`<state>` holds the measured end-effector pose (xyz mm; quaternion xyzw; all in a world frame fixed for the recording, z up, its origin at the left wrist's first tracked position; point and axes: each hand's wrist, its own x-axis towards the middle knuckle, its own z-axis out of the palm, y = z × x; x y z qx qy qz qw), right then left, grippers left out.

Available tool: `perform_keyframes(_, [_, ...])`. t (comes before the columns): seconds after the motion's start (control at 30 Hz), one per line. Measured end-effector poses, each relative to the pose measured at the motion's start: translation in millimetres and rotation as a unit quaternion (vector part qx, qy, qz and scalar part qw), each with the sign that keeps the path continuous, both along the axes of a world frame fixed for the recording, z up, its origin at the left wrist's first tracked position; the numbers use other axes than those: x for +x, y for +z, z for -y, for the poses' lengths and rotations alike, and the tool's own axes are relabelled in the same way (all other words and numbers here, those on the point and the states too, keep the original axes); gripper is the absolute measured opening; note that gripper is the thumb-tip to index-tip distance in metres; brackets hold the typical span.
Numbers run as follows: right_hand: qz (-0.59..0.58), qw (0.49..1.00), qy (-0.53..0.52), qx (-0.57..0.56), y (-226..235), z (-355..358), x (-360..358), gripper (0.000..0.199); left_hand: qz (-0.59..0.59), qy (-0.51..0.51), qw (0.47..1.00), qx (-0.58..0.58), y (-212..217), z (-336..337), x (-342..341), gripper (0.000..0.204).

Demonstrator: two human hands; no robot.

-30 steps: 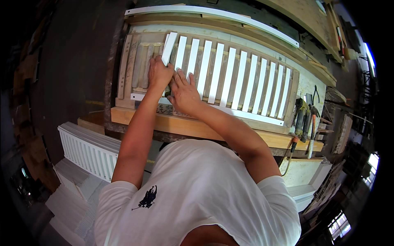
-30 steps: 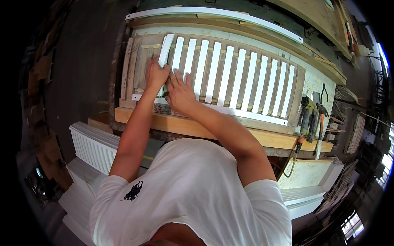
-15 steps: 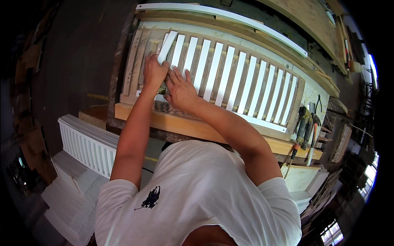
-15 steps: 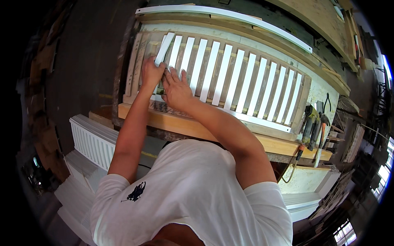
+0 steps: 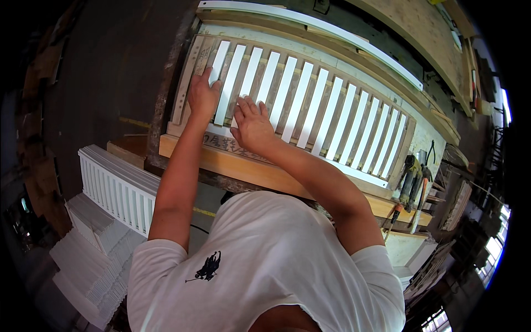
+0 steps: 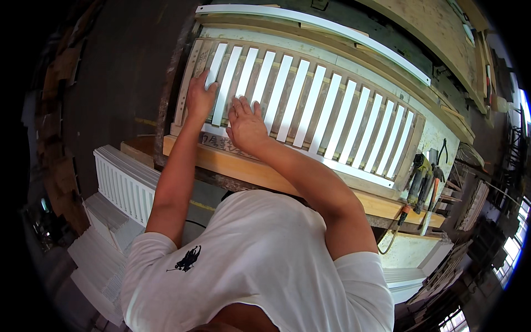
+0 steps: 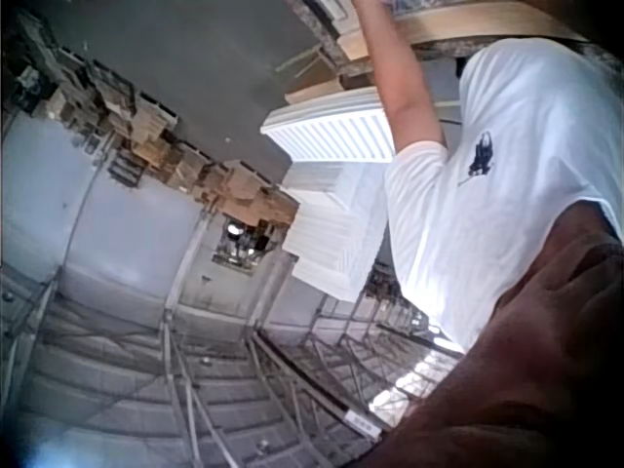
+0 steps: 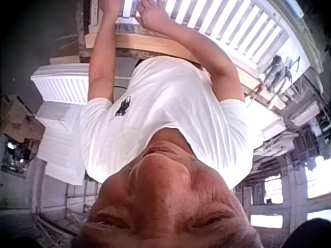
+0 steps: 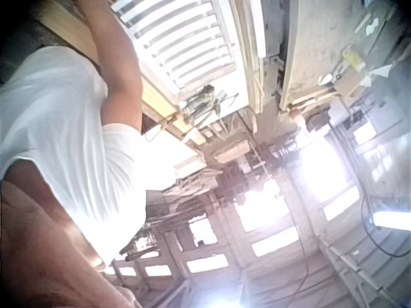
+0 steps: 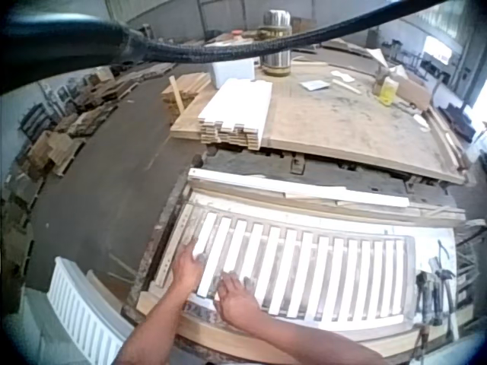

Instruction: The person assembles white wooden slatted panels by placing slats into a jig and securing them with a pneumatic nail gun. They repeatedly position the slats, fasten them, and then move the completed panel aside to begin the next unit.

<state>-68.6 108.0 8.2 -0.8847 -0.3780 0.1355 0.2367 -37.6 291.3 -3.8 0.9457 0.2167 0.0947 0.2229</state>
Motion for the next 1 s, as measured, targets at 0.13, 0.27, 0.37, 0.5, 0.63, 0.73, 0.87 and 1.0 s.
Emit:
perform_keyframes(0.13, [-0.008, 0.999, 0.010, 0.037, 11.0, 5.4, -2.6, 0.054, 0.007, -0.056, 0.998, 0.029, -11.6, -12.1, -4.2, 0.036])
perform_keyframes(0.27, [0.000, 0.998, -0.010, 0.069, 13.0, 16.0, -6.7, 0.051, 0.041, -0.125, 0.987, 0.096, -27.4, -15.7, -12.6, 0.035])
perform_keyframes(0.37, [0.008, 0.997, -0.024, 0.069, 8.2, 24.2, -5.6, 0.051, 0.012, -0.159, 0.983, 0.093, -20.7, -9.1, -16.8, 0.044])
perform_keyframes(0.5, [0.015, 0.996, -0.022, 0.082, 8.3, 31.4, -3.0, 0.048, -0.037, -0.218, 0.964, 0.145, -23.4, 6.8, -21.4, 0.063])
perform_keyframes(0.63, [0.017, 0.996, -0.037, 0.084, 14.2, 46.7, 5.5, 0.046, -0.118, -0.206, 0.959, 0.152, -21.8, 15.1, -10.6, 0.063])
perform_keyframes(0.73, [0.013, 0.995, -0.048, 0.083, 4.9, 60.4, 9.6, 0.045, -0.128, -0.212, 0.953, 0.174, -21.0, 15.9, -6.3, 0.059])
perform_keyframes(0.87, [0.000, 0.995, -0.066, 0.070, -1.6, 79.2, 10.9, 0.046, -0.141, -0.208, 0.947, 0.201, -25.6, 17.6, 1.1, 0.059])
perform_keyframes(1.0, [0.010, 0.988, -0.115, 0.104, -1.3, 112.8, 23.1, 0.047, -0.122, -0.228, 0.951, 0.167, -26.6, 18.7, -17.2, 0.060])
